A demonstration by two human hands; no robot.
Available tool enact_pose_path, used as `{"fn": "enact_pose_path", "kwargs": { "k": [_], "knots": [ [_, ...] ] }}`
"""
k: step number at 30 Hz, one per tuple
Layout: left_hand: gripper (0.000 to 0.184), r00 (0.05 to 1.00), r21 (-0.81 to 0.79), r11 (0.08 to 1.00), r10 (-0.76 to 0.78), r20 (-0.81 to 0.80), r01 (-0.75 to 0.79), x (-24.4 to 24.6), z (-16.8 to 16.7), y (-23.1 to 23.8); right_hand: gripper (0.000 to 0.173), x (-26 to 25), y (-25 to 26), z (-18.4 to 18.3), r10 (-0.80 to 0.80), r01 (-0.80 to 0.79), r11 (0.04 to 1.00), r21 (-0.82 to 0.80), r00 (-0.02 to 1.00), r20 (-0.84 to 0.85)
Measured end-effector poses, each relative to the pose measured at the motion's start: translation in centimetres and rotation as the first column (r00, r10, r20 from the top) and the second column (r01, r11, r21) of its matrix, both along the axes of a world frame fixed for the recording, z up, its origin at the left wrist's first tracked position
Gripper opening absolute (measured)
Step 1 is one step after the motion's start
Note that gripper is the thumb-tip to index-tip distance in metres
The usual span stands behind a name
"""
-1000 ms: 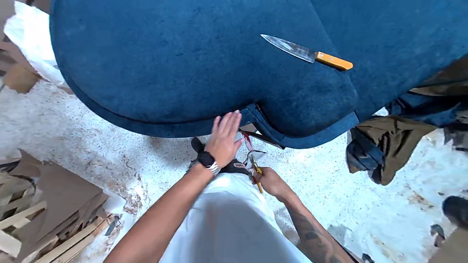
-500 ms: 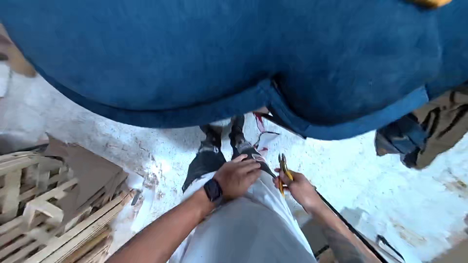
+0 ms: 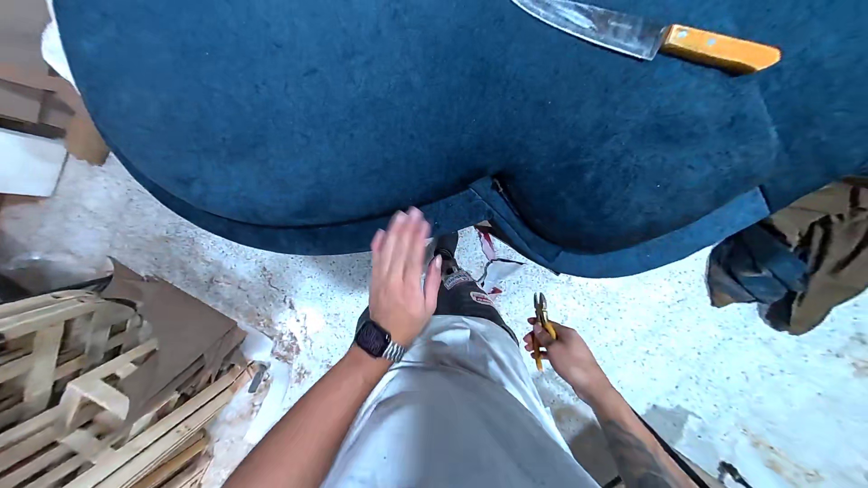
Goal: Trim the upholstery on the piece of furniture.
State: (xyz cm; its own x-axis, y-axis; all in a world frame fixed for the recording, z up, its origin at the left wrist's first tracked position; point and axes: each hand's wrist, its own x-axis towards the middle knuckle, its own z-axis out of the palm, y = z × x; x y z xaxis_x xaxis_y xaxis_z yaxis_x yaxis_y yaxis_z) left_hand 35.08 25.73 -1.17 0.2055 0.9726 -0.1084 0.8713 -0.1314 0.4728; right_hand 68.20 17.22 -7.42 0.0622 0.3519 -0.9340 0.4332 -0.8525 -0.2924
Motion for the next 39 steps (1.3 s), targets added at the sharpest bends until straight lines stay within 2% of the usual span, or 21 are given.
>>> {"fn": "enact_pose_path", "kwargs": {
  "k": [1,2,3,5,6,8,9,10,12,14,16,18,20,22,25,28,30,32,33,36,39],
  "knots": [
    [0.062,0.996,-0.079,0.996,-0.05,-0.069,0.044,0.2,-0.5,0.6,0.032,-0.1,-0.1,-0.1,0.008,-0.008,1.0,-0.01,1.0,0.022],
    [0.065,0.973,-0.172,0.968,-0.204,-0.103,0.185,0.8,-1.1,0.2,0.032,-0.2,-0.2,-0.2,0.034,-0.033,0.999,-0.026,0.999,0.039],
    [0.056,0.916,-0.214,0.903,-0.395,-0.073,0.372,1.4,-1.5,-0.6,0.033,-0.3,-0.2,-0.2,0.073,-0.072,0.997,-0.038,0.996,0.044],
    [0.033,0.777,-0.123,0.768,-0.627,0.052,0.628,2.1,-1.6,-1.1,0.033,-0.5,0.3,-0.1,0.148,-0.147,0.988,-0.037,0.989,0.018],
    [0.032,0.779,-0.063,0.777,-0.621,0.09,0.627,2.2,-0.7,-0.5,0.033,-0.5,0.6,0.0,0.162,-0.162,0.986,-0.039,0.987,0.0],
    [0.038,0.932,0.071,0.935,-0.353,0.088,0.347,1.8,1.5,2.0,0.033,-0.6,0.7,0.1,0.131,-0.132,0.99,-0.042,0.991,-0.022],
    [0.045,0.982,0.134,0.975,-0.186,0.042,0.179,2.0,1.7,3.7,0.033,-0.5,0.5,-0.1,0.112,-0.113,0.993,-0.043,0.994,-0.019],
    [0.058,0.995,0.135,0.986,-0.097,-0.019,0.099,2.5,1.3,5.1,0.033,-0.4,0.4,-0.4,0.108,-0.109,0.993,-0.044,0.994,-0.005],
    [0.081,0.971,-0.014,0.977,-0.214,-0.11,0.214,4.1,0.1,5.6,0.034,0.1,0.2,-1.0,0.143,-0.143,0.989,-0.038,0.989,0.021],
    [0.061,0.913,-0.018,0.913,-0.407,0.029,0.408,5.4,-0.2,3.5,0.035,0.6,0.1,-0.9,0.164,-0.164,0.986,-0.014,0.986,0.017],
    [0.036,0.89,0.084,0.908,-0.418,0.182,0.41,6.0,0.7,2.7,0.035,1.4,-0.2,-0.3,0.102,-0.102,0.995,0.019,0.995,-0.009],
    [0.034,0.953,0.062,0.982,-0.19,0.237,0.181,6.0,2.5,3.6,0.034,2.1,-0.7,-0.3,0.013,-0.012,0.999,0.036,1.0,-0.017],
    [0.041,0.955,-0.105,0.99,0.117,0.273,-0.091,6.1,3.1,6.0,0.034,2.8,-1.1,-0.8,-0.023,0.021,0.999,0.046,0.999,0.024],
    [0.047,0.88,-0.296,0.928,0.325,0.346,-0.226,6.5,2.9,8.4,0.033,3.5,-1.2,-0.7,-0.022,0.018,0.997,0.076,0.998,0.05],
    [0.046,0.776,-0.445,0.866,0.439,0.454,-0.229,8.2,3.2,10.0,0.031,4.4,-0.6,3.5,-0.162,0.16,0.957,0.243,0.987,-0.013],
    [0.043,0.761,-0.536,0.798,0.522,0.386,-0.276,8.5,4.0,10.1,0.023,2.6,2.8,10.2,-0.415,0.417,0.82,0.392,0.905,-0.092],
    [0.042,0.74,-0.562,0.759,0.576,0.346,-0.329,10.7,4.2,9.2,0.021,3.5,7.9,12.5,-0.515,0.482,0.665,0.571,0.849,-0.116],
    [0.042,0.661,-0.444,0.768,0.631,0.406,-0.461,12.2,5.0,10.6,0.026,3.6,14.2,12.6,-0.582,0.495,0.485,0.721,0.798,-0.157],
    [0.046,0.621,-0.441,0.756,0.652,0.436,-0.484,11.8,5.3,10.0,0.027,2.6,15.9,12.2,-0.6,0.498,0.456,0.738,0.784,-0.158],
    [0.052,0.444,-0.52,0.746,0.666,0.599,-0.417,11.8,3.4,9.5,0.025,2.9,19.5,11.0,-0.697,0.552,0.439,0.709,0.707,-0.119],
    [0.034,0.335,-0.615,0.683,0.73,0.596,-0.394,9.3,3.0,9.3,0.025,2.1,18.8,10.8,-0.726,0.604,0.47,0.643,0.679,-0.107]
  ]
}}
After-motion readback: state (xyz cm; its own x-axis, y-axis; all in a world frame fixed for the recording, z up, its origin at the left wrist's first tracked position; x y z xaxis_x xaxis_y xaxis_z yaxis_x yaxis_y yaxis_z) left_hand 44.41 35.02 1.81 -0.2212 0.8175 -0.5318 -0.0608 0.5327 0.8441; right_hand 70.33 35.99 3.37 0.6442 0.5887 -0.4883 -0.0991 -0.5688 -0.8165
